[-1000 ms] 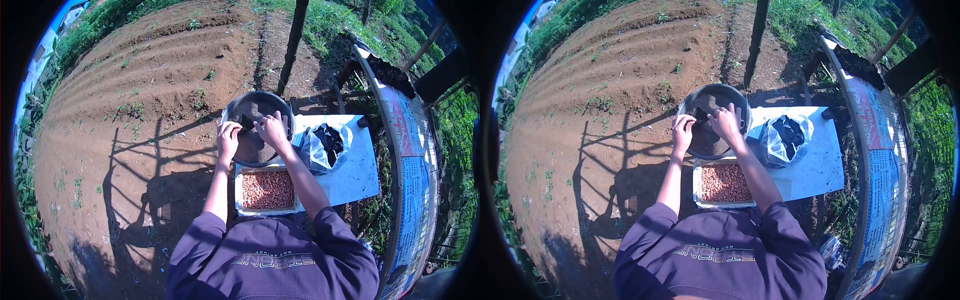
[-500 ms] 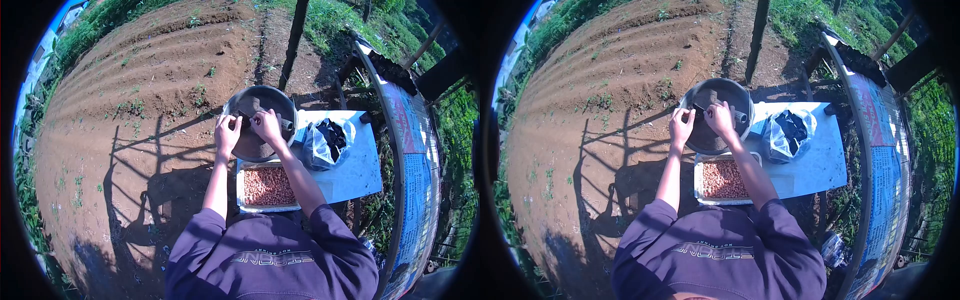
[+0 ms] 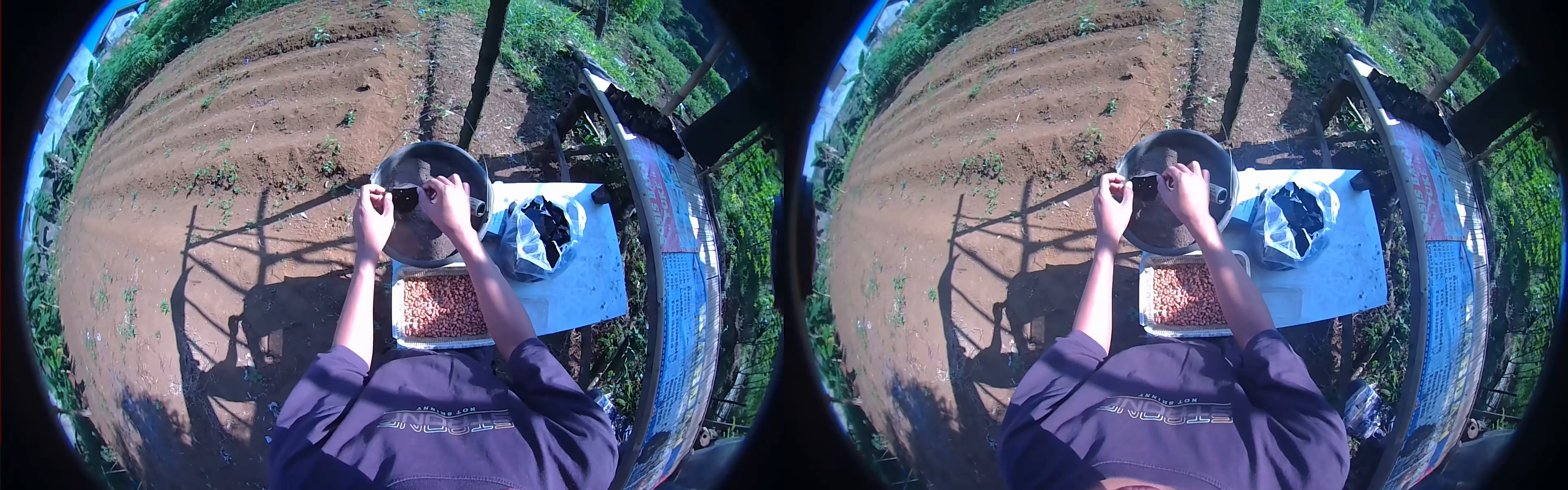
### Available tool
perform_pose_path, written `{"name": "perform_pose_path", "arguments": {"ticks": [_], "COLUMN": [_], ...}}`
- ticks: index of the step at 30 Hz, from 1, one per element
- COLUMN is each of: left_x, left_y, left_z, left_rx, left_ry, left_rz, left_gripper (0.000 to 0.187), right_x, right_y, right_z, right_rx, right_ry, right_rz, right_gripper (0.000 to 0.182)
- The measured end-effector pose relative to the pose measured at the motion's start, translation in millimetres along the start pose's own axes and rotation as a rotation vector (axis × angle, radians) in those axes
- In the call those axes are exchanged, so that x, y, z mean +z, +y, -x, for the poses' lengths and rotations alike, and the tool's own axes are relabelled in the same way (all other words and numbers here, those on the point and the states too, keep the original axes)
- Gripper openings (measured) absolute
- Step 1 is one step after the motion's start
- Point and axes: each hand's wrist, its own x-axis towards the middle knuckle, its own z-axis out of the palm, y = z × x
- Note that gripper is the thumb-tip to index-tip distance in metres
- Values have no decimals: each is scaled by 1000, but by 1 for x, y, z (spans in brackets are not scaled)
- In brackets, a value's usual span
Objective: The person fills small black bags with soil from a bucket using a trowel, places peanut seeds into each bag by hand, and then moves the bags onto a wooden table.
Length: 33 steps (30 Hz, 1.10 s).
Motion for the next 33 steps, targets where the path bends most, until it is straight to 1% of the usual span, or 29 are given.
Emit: {"name": "perform_pose_path", "arguments": {"ticks": [2, 4, 5, 8, 9, 12, 13, 17, 21, 23, 26, 27, 28, 30, 31, 33], "left_x": [2, 7, 9, 11, 11, 11, 11, 10, 11, 12, 13, 13, 13, 15, 15, 19], "left_y": [3, -4, -7, -13, -13, -15, -15, -13, -13, -18, -16, -16, -17, -22, -27, -35], "left_z": [7, 9, 13, 12, 12, 13, 13, 15, 17, 18, 18, 19, 18, 19, 19, 21], "left_rx": [-38, -29, -86, -64, -49, -30, 3, -48, -48, -28, -37, -48, -34, -5, -59, 14], "left_ry": [-39, -45, -55, -13, 13, 6, 19, -3, 3, 3, 9, 15, 25, 39, -1, 30], "left_rz": [29, -5, 2, 72, 56, 95, 55, 124, 165, 125, 125, 134, 127, 116, 136, 99], "left_gripper": [17, 17, 16, 15, 14, 14, 15, 14, 17, 18, 19, 20, 20, 20, 21, 21], "right_x": [7, 7, 7, 4, 6, 9, 6, 0, -1, -2, -8, -13, -21, -31, -34, -34], "right_y": [5, 5, 5, 5, 8, 12, 10, 8, 13, 16, 19, 20, 20, 23, 28, 41], "right_z": [6, 3, 6, 8, 8, 9, 8, 9, 9, 11, 12, 11, 15, 20, 21, 22], "right_rx": [-2, 6, 21, 7, 6, 15, 18, 14, 0, -11, -64, -58, -13, 88, 103, 120], "right_ry": [-40, -93, -80, -34, -33, -45, -54, -86, -86, -101, 16, 7, -15, -72, -132, -238], "right_rz": [4, -8, -27, -30, -30, -31, -28, -25, -41, -46, 94, 192, 316, 399, 476, 445], "right_gripper": [17, 17, 18, 17, 16, 15, 15, 15, 15, 16, 21, 26, 29, 30, 29, 34]}}
